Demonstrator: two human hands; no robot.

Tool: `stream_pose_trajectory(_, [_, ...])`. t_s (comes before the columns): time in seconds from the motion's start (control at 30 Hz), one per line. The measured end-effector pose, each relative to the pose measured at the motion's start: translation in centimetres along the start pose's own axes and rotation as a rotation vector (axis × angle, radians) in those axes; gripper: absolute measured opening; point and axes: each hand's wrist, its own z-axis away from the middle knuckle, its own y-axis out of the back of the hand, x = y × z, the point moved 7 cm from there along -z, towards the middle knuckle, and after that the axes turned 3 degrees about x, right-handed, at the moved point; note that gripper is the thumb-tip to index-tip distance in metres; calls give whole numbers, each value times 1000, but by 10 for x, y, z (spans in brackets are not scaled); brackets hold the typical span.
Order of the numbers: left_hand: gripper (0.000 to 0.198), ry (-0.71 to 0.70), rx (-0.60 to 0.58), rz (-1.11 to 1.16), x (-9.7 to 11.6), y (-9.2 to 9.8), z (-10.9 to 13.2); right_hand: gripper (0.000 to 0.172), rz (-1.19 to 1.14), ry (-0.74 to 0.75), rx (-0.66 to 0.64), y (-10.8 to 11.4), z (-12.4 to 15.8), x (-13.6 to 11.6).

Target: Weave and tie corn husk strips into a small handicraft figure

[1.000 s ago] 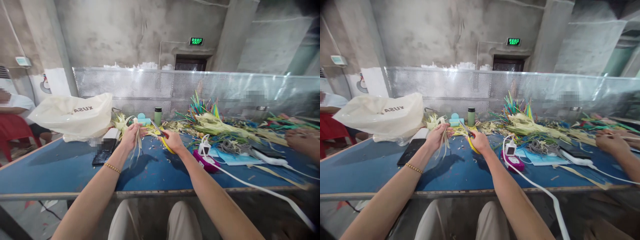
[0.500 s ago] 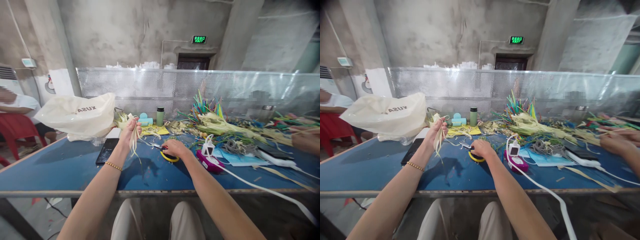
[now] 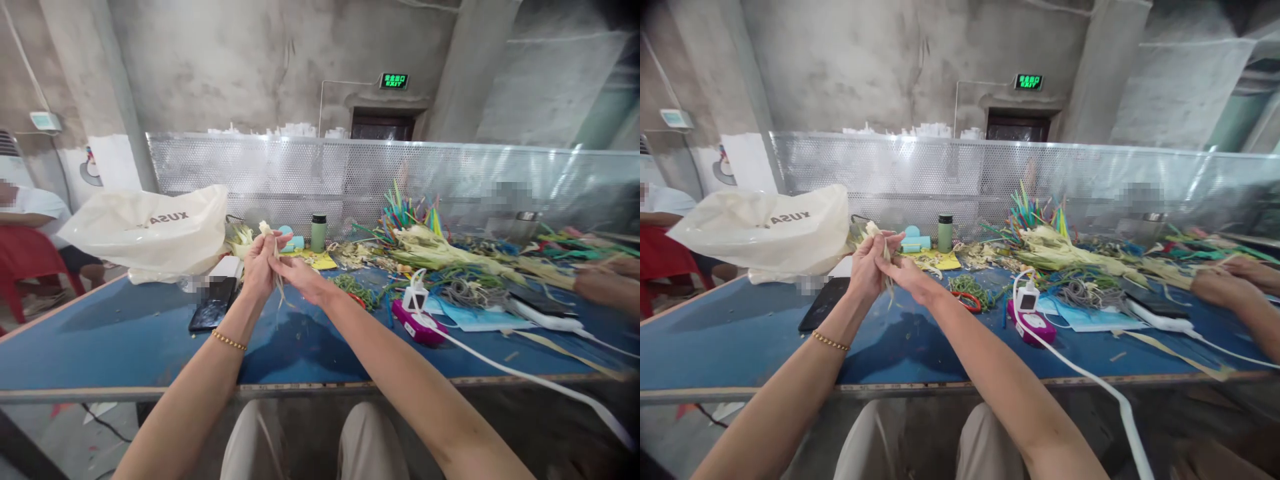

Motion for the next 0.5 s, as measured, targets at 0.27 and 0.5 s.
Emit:
stream_pose_trajectory(0.27, [26,150,-25,44,-7,8,-6,30,-79,-116,-34,-1,14,15])
stream_pose_trajectory(0.5, [13,336,106,299,-19,25,-16,26,-31,-167,-122,7,26,21])
